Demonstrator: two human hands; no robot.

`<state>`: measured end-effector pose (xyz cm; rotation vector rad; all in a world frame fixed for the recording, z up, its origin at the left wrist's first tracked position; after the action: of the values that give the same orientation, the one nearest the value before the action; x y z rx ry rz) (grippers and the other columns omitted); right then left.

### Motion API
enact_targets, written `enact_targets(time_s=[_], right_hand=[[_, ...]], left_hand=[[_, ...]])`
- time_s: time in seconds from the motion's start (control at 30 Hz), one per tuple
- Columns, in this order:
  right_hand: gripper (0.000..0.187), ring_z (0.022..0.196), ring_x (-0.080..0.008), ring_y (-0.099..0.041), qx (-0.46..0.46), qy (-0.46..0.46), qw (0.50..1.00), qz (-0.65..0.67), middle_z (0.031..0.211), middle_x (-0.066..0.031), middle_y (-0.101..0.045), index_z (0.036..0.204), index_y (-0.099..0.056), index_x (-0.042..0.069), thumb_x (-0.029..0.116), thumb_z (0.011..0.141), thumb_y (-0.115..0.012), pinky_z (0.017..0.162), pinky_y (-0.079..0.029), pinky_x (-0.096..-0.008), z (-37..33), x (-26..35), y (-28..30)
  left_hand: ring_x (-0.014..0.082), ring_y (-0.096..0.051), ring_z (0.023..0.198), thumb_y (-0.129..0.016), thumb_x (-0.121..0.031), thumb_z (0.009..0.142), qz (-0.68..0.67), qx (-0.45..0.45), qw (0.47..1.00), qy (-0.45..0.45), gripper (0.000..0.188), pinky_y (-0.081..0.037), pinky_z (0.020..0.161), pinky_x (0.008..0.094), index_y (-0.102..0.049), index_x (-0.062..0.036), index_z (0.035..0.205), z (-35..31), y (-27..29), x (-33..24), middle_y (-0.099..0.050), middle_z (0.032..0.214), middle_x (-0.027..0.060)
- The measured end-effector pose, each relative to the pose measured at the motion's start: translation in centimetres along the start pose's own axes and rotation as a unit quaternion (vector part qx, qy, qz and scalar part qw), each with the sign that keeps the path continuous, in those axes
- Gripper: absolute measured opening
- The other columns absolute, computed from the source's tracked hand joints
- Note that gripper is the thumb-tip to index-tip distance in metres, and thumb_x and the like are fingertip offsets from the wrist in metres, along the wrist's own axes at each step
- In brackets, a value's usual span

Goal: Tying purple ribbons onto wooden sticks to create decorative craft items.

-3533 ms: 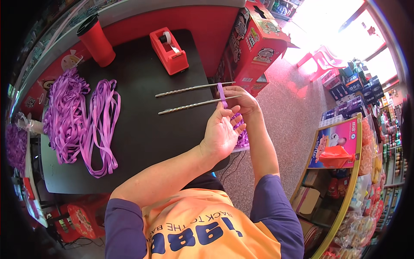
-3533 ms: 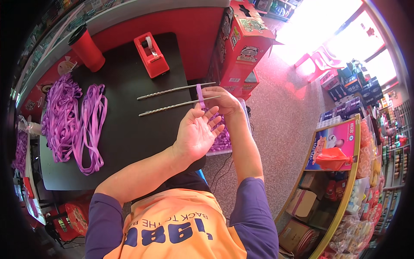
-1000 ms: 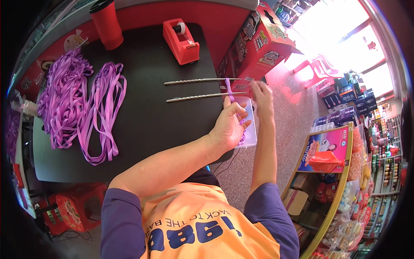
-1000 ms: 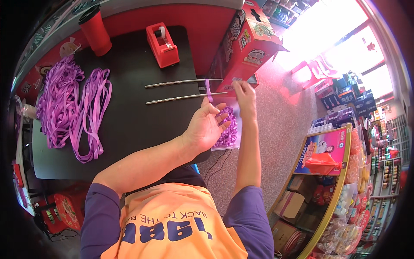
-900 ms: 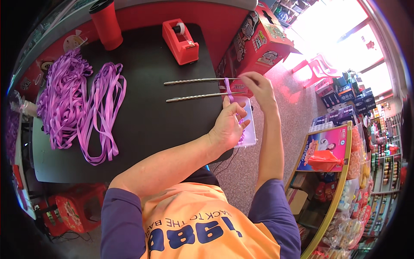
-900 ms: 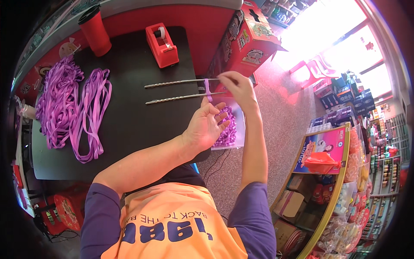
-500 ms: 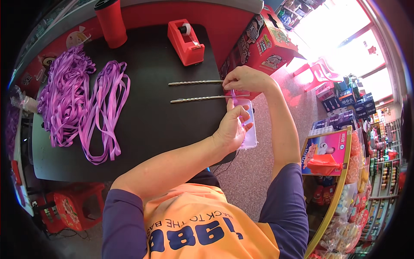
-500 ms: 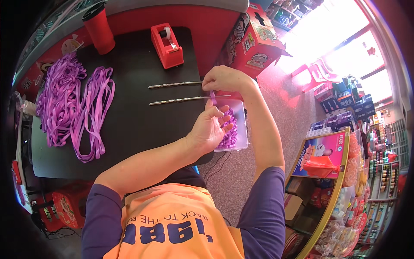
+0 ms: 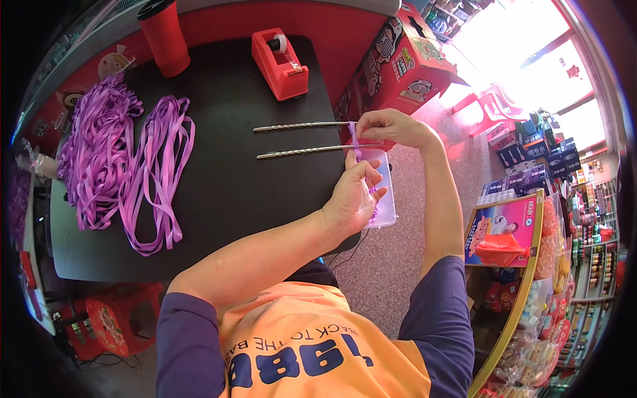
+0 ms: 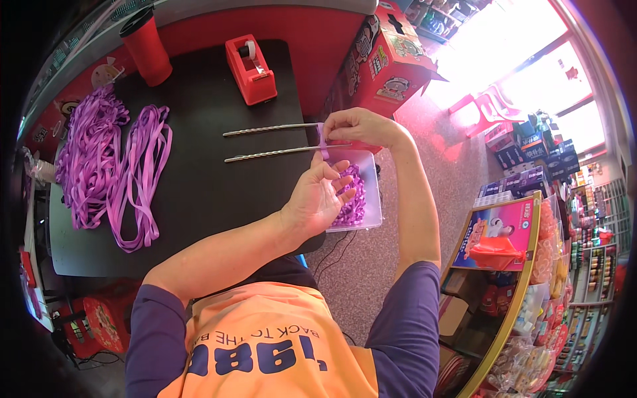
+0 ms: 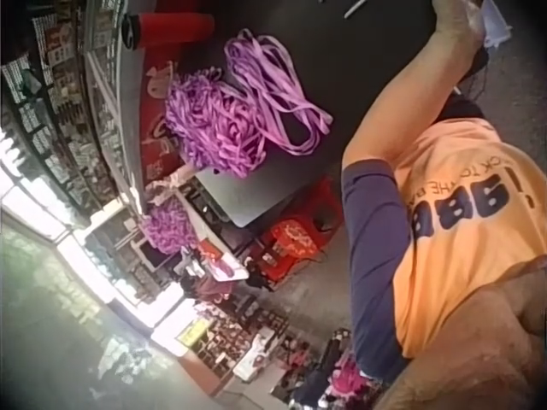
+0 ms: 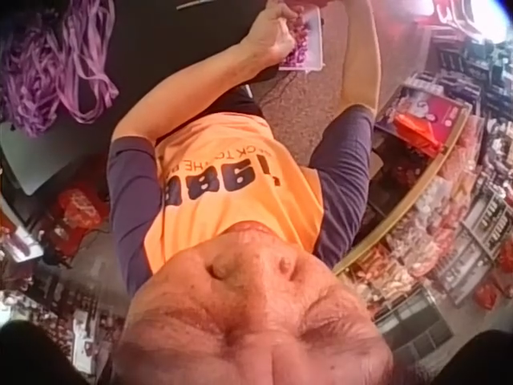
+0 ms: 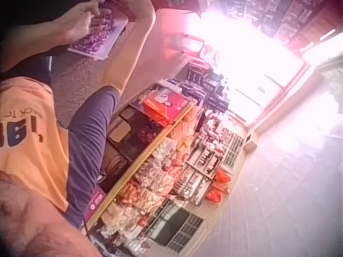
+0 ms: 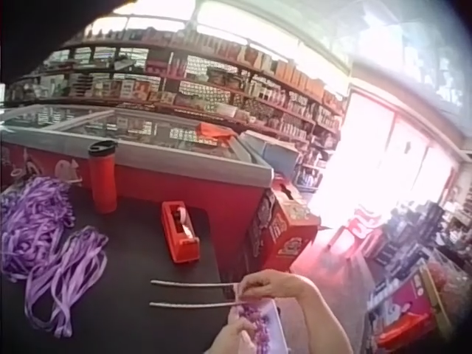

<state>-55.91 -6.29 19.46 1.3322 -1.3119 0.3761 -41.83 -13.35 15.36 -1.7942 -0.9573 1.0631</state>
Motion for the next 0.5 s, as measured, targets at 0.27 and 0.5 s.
enact_targets(time_s=[0.27,0.5], right_hand=[[0.025,0.076,-0.0073,-0.056,-0.171,-0.129,0.976,-0.047,0.079,-0.002,-0.064,0.098,-0.067,0.001,0.024,0.089,-0.061,0.067,-0.046,-0.0237,-2.6,0.4,-0.1],[0.028,0.076,-0.0074,-0.056,-0.256,-0.113,0.96,0.015,0.08,-0.0015,-0.064,0.095,-0.067,-0.002,0.025,0.089,-0.061,0.069,-0.045,-0.0232,-1.8,-1.8,-2.0]], left_hand=[[0.0166,-0.037,0.1,-0.055,-0.01,0.066,0.01,0.02,1.0,0.0,0.075,-0.03,0.088,0.0399,-0.027,-0.0259,0.134,0.3,0.2,-0.1,-0.037,0.113,0.0038],[0.0161,-0.038,0.098,-0.054,-0.01,0.068,0.013,0.038,0.999,-0.002,0.069,-0.031,0.088,0.0391,-0.031,-0.0262,0.13,0.6,0.4,0.2,-0.038,0.111,0.0031]])
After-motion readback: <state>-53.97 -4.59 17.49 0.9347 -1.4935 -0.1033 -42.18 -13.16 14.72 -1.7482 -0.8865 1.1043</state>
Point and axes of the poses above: each hand's wrist, its own z-axis towards the middle knuckle, its own y-axis out of the back of the hand, x = y × z, the point moved 4 cm from there along z, towards the middle knuckle
